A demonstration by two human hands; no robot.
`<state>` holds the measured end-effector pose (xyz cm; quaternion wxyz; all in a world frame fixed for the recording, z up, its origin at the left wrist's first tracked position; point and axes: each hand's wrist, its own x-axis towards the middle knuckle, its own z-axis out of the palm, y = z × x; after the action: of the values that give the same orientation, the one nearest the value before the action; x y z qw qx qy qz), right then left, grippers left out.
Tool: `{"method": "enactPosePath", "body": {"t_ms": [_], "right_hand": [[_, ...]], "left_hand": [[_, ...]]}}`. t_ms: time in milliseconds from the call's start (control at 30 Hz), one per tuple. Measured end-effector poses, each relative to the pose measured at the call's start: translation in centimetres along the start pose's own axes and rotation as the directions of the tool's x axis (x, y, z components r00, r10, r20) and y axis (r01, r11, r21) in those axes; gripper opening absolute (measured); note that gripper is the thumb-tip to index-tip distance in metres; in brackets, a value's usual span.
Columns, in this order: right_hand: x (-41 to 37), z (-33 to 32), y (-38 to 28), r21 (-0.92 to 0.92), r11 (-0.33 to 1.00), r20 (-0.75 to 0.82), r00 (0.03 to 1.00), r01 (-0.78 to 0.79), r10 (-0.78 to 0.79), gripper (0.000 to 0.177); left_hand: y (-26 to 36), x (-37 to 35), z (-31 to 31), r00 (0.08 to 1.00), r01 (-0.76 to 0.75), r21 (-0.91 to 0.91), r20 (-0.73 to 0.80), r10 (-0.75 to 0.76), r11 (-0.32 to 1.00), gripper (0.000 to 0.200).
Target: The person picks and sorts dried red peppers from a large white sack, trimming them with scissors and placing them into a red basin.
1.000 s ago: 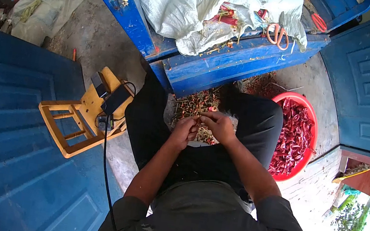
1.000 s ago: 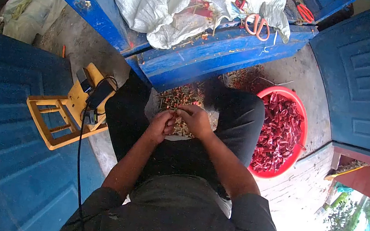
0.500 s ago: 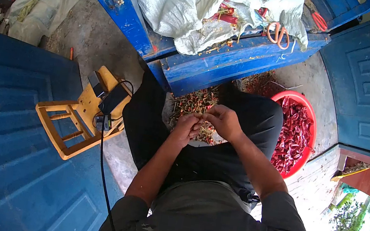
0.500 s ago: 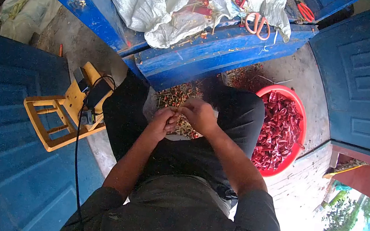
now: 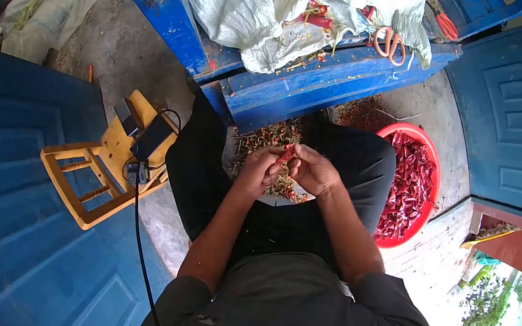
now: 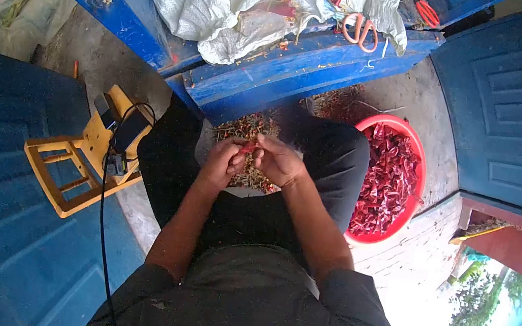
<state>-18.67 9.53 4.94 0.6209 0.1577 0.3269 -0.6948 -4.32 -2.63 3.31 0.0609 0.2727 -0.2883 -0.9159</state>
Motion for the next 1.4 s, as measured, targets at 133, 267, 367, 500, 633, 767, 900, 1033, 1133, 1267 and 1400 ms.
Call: {"method": "enactPosePath", "body": {"t_ms": [133, 267, 367, 500, 633, 767, 900, 1033, 1133, 1267, 1400], "right_hand": [[1.0, -0.2, 1.5, 0.144, 0.989, -0.021, 1.0, 0.022, -0.02, 0.014], [1.2, -0.4, 1.1, -0.651, 0.742, -0.162, 0.925, 0.16, -0.343, 0.014], [-0.1, 1.6, 0.7, -0.915, 0.192, 0.174, 0.776, 0.355, -0.606, 0.015], [-3.0, 4.5, 0.1, -0.781, -0.512, 0.619, 0.555, 0.358, -0.556, 0.012], [-3.6, 2.8, -0.8, -0.909, 0.202, 0.239, 0.853, 0.364, -0.464, 0.016], [-3.4, 0.2, -0.7, -0.662, 0.739, 0.045, 0.991, 0.125, -0.127, 0.02], [-3.6, -1.2, -0.9, -0.57, 0.822, -0.012, 1.0, -0.011, 0.004, 0.025], [-3.3, -2.5, 0.0, -0.343, 0.939, 0.087, 0.995, -0.022, 0.055, 0.026], [-3.2, -2.8, 0.2, -0.388, 0.92, 0.138, 0.984, -0.048, 0.11, 0.027], [-3.4, -2.9, -1.2, -0.648, 0.76, 0.165, 0.966, -0.045, 0.198, 0.027], [-4.0, -3.4, -2.2, -0.759, 0.651, 0.236, 0.938, 0.013, 0.256, 0.027]], "left_hand": [[-0.4, 0.6, -0.5, 1.0, -0.003, -0.034, -0.027, 0.002, 0.999, 0.022], [-1.1, 0.0, -1.2, 0.999, 0.013, -0.031, -0.043, -0.015, 0.999, 0.02], [-0.4, -0.3, -0.5, 0.997, 0.042, -0.024, -0.066, -0.043, 0.999, 0.018], [-0.7, -0.4, 0.0, 0.982, 0.007, -0.002, -0.187, -0.007, 1.0, 0.017], [-0.4, -1.6, -0.3, 0.995, -0.028, -0.017, -0.099, 0.027, 0.999, 0.016], [-0.5, -2.1, 0.3, 0.998, -0.059, 0.073, -0.032, 0.061, 0.996, 0.015], [-0.9, -2.2, 0.2, 0.992, -0.03, 0.075, -0.116, 0.039, 0.997, 0.012], [-0.6, -2.1, 0.9, 0.984, -0.036, 0.057, -0.172, 0.046, 0.998, 0.008], [-0.6, -2.0, 0.0, 0.994, -0.017, 0.063, -0.109, 0.024, 0.998, 0.007], [-1.1, -2.5, -1.1, 0.996, 0.011, 0.093, -0.084, -0.004, 0.996, 0.007], [0.7, -2.1, -4.5, 0.984, -0.132, 0.01, -0.118, 0.132, 0.991, 0.009]]}}
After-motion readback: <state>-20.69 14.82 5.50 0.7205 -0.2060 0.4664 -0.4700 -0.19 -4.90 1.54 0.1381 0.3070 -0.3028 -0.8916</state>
